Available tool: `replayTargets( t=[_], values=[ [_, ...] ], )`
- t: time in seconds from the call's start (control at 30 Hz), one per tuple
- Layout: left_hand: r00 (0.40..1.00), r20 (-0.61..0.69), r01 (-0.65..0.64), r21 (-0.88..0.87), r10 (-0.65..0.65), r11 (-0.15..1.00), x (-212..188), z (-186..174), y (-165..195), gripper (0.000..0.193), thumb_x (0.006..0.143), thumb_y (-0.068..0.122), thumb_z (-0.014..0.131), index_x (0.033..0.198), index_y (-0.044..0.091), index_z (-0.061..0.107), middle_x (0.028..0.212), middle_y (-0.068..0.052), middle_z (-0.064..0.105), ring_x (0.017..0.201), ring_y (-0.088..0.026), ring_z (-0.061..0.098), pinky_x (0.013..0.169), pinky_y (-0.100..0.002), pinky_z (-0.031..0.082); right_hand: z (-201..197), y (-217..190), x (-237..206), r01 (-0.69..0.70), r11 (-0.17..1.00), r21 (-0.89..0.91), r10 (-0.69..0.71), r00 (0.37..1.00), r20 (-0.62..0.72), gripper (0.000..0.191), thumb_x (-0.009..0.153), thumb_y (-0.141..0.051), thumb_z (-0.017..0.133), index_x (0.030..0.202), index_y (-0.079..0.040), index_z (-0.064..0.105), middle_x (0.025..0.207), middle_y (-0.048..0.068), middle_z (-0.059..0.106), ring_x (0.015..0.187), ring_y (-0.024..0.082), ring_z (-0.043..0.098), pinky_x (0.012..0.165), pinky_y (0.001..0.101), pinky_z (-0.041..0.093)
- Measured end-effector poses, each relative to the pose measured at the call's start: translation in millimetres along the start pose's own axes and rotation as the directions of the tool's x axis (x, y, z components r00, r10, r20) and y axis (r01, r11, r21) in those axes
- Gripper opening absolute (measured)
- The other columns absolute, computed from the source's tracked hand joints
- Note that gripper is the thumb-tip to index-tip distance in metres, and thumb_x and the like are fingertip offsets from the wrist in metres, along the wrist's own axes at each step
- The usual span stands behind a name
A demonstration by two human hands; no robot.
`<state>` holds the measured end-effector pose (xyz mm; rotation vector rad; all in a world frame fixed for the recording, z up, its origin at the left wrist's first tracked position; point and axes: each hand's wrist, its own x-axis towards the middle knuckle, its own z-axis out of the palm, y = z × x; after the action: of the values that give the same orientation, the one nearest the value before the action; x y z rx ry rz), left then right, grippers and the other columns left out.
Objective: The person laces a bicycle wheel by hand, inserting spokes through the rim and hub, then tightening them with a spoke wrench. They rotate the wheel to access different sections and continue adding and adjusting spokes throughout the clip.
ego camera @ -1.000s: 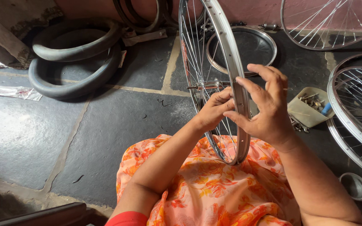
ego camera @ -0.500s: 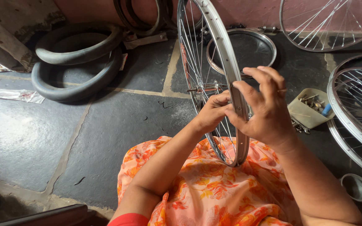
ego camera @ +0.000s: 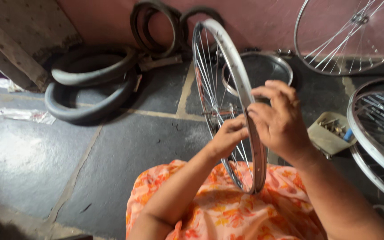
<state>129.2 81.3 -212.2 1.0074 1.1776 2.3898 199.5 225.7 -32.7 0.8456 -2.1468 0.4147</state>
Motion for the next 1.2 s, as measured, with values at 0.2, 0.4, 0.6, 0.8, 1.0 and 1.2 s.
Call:
replayTargets(
  t=[0.2, 0.4, 0.6, 0.8, 1.0, 1.2],
  values=[
    [0.994, -0.095, 0.054, -0.091, -0.063, 0.994, -7.6, 9.9, 3.0, 0.012, 0.094, 0.008, 0.076, 0.103, 0.001, 0.075, 0.116, -0.006, 0.066, 0.109, -0.019, 0.064, 0.1, -0.036, 0.052, -10.9, -3.1, 15.7, 0.003, 0.988, 0.152, -0.003, 1.0, 0.0, 0.01, 0.08, -0.007, 0.071, 0.089, -0.006, 0.07, 0.125, 0.013, 0.063, 0.127, 0.036, 0.051, 0.11, 0.0462, 0.04],
    [0.994, -0.111, -0.003, -0.053, -0.003, 0.999, -10.4, 14.2, 6.7, 0.005, 0.092, 0.005, 0.077, 0.096, 0.002, 0.075, 0.117, -0.005, 0.065, 0.109, -0.016, 0.063, 0.1, -0.034, 0.05, 33.8, 47.5, 85.3, -0.026, 0.95, 0.31, 0.061, 0.993, -0.103, 0.02, 0.088, -0.001, 0.066, 0.105, -0.005, 0.075, 0.132, 0.013, 0.063, 0.127, 0.032, 0.055, 0.111, 0.0443, 0.04],
    [0.993, -0.114, 0.025, -0.088, -0.035, 0.996, -8.5, 14.2, 3.5, 0.008, 0.092, 0.005, 0.079, 0.099, 0.003, 0.076, 0.113, -0.006, 0.065, 0.107, -0.017, 0.061, 0.1, -0.034, 0.049, 98.3, 87.0, 124.9, -0.099, 0.961, 0.259, 0.12, 0.991, -0.066, 0.033, 0.087, 0.006, 0.055, 0.11, -0.005, 0.077, 0.136, 0.014, 0.059, 0.128, 0.034, 0.049, 0.112, 0.044, 0.037],
    [0.99, -0.122, 0.059, -0.135, -0.076, 0.989, -8.6, 15.6, 4.2, 0.01, 0.091, 0.009, 0.08, 0.099, 0.004, 0.077, 0.114, -0.003, 0.064, 0.108, -0.015, 0.06, 0.099, -0.032, 0.048, 117.3, 106.1, 134.6, -0.114, 0.968, 0.224, 0.117, 0.993, 0.002, 0.031, 0.089, 0.002, 0.055, 0.107, -0.007, 0.079, 0.137, 0.013, 0.058, 0.129, 0.034, 0.047, 0.114, 0.0446, 0.036],
    [0.991, -0.1, 0.072, -0.129, -0.085, 0.989, -9.6, 12.9, 3.7, 0.012, 0.093, 0.012, 0.081, 0.1, 0.003, 0.077, 0.115, -0.005, 0.063, 0.109, -0.016, 0.059, 0.099, -0.033, 0.047, 106.2, 98.7, 138.0, -0.147, 0.954, 0.26, 0.128, 0.988, 0.091, 0.031, 0.083, -0.019, 0.07, 0.111, -0.007, 0.077, 0.139, 0.011, 0.057, 0.131, 0.035, 0.046, 0.114, 0.0448, 0.035],
    [0.993, -0.107, 0.042, -0.068, -0.05, 0.997, -11.9, 15.4, 4.3, 0.012, 0.094, 0.013, 0.08, 0.1, 0.003, 0.076, 0.117, -0.005, 0.062, 0.113, -0.016, 0.058, 0.102, -0.031, 0.047, 101.0, 90.0, 136.5, -0.245, 0.935, 0.256, 0.192, 0.958, 0.213, 0.081, 0.063, -0.05, 0.093, 0.124, -0.004, 0.067, 0.143, 0.017, 0.05, 0.133, 0.039, 0.041, 0.109, 0.0487, 0.032]
  ],
)
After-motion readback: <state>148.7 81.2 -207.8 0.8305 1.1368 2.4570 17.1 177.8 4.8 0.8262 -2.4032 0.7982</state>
